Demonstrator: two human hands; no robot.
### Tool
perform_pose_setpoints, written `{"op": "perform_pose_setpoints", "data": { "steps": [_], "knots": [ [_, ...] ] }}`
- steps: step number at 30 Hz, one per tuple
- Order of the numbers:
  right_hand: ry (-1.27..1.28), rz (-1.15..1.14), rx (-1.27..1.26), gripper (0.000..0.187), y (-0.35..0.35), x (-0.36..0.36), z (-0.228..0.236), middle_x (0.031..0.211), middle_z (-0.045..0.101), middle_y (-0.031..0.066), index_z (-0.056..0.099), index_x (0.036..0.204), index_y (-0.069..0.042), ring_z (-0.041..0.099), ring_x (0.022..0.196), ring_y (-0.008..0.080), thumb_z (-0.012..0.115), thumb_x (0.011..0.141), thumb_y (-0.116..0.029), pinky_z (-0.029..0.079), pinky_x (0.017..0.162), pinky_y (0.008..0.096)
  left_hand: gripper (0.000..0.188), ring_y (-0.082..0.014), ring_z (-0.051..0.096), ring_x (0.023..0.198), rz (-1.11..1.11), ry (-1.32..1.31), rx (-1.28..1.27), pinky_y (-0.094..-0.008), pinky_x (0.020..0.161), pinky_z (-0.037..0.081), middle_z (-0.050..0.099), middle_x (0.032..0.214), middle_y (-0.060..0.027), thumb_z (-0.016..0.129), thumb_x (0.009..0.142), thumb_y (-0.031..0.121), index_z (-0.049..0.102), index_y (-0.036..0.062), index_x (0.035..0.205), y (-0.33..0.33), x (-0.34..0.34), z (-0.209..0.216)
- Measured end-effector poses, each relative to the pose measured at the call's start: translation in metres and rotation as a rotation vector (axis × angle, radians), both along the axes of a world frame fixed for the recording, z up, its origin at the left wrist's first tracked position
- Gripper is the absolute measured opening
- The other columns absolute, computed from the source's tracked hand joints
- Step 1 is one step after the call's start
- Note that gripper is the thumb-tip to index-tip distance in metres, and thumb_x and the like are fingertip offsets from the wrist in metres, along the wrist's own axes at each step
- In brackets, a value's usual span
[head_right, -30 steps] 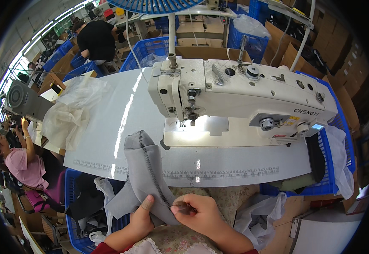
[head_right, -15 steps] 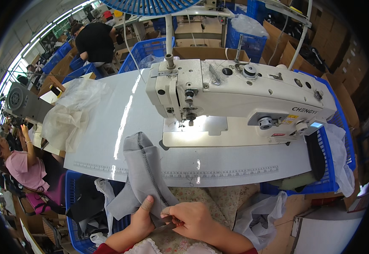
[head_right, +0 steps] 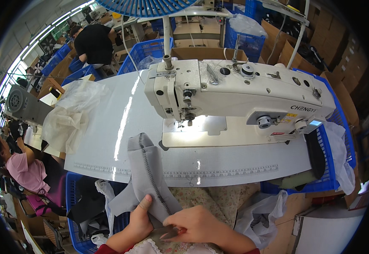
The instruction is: The person trims excess threads from a sewn fabric piece using thread snips. The person then aligns two fabric pieces and stitches them together using a sewing machine.
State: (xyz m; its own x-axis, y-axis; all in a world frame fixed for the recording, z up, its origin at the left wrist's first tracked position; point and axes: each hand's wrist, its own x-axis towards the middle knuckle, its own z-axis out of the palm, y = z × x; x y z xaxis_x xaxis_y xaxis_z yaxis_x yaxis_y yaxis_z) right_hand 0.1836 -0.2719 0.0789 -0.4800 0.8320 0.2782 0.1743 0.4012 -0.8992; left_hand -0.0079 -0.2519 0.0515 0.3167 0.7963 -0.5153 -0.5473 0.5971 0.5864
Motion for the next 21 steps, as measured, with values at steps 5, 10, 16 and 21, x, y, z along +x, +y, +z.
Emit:
{"op": "perform_pose_setpoints", "data": {
  "steps": [5, 10, 16, 21],
  "knots": [
    [-0.086, -0.28, -0.182, 0.04, 0.003, 0.008, 0.011, 0.07, 0.059, 0.0033, 0.061, 0.105, -0.007, 0.059, 0.06, 0.0147, 0.075, 0.078, -0.032, 0.049, 0.056, 0.0269, 0.049, -0.0282, 0.054, 0.114, 0.003, -0.007, -0.009, -0.0437, 0.098, 0.046, 0.054, 0.124, -0.0147, 0.059, 0.093, 0.023, 0.04, 0.0023, 0.133, 0.002, -0.001, 0.002],
    [-0.11, -0.419, -0.029, 0.037, 0.003, 0.003, 0.007, 0.072, 0.061, 0.0054, 0.062, 0.106, -0.003, 0.063, 0.063, 0.0162, 0.074, 0.078, -0.025, 0.051, 0.056, 0.0266, 0.048, -0.0281, 0.055, 0.113, -0.019, -0.037, -0.009, -0.043, 0.097, 0.047, 0.054, 0.124, -0.015, 0.058, 0.093, 0.023, 0.04, 0.0009, 0.132, 0.003, -0.001, 0.003],
    [-0.207, -0.462, 0.156, 0.041, 0.003, -0.001, 0.001, 0.068, 0.058, 0.0043, 0.065, 0.101, -0.004, 0.06, 0.058, 0.0163, 0.079, 0.064, -0.014, 0.049, 0.051, 0.0286, 0.048, -0.0283, 0.053, 0.116, -0.014, -0.04, -0.066, -0.0426, 0.099, 0.045, 0.053, 0.125, -0.0158, 0.057, 0.094, 0.02, 0.038, 0.0008, 0.133, 0.002, 0.0, 0.002],
    [-0.264, -0.482, 0.34, 0.044, 0.007, -0.014, 0.0, 0.063, 0.055, -0.0001, 0.065, 0.098, -0.008, 0.057, 0.056, 0.0179, 0.075, 0.056, -0.01, 0.045, 0.049, 0.0308, 0.05, -0.0287, 0.052, 0.117, -0.033, -0.007, -0.03, -0.0427, 0.1, 0.044, 0.051, 0.127, -0.0165, 0.058, 0.093, 0.018, 0.036, 0.0007, 0.134, -0.003, 0.001, 0.001]
  ]
}}
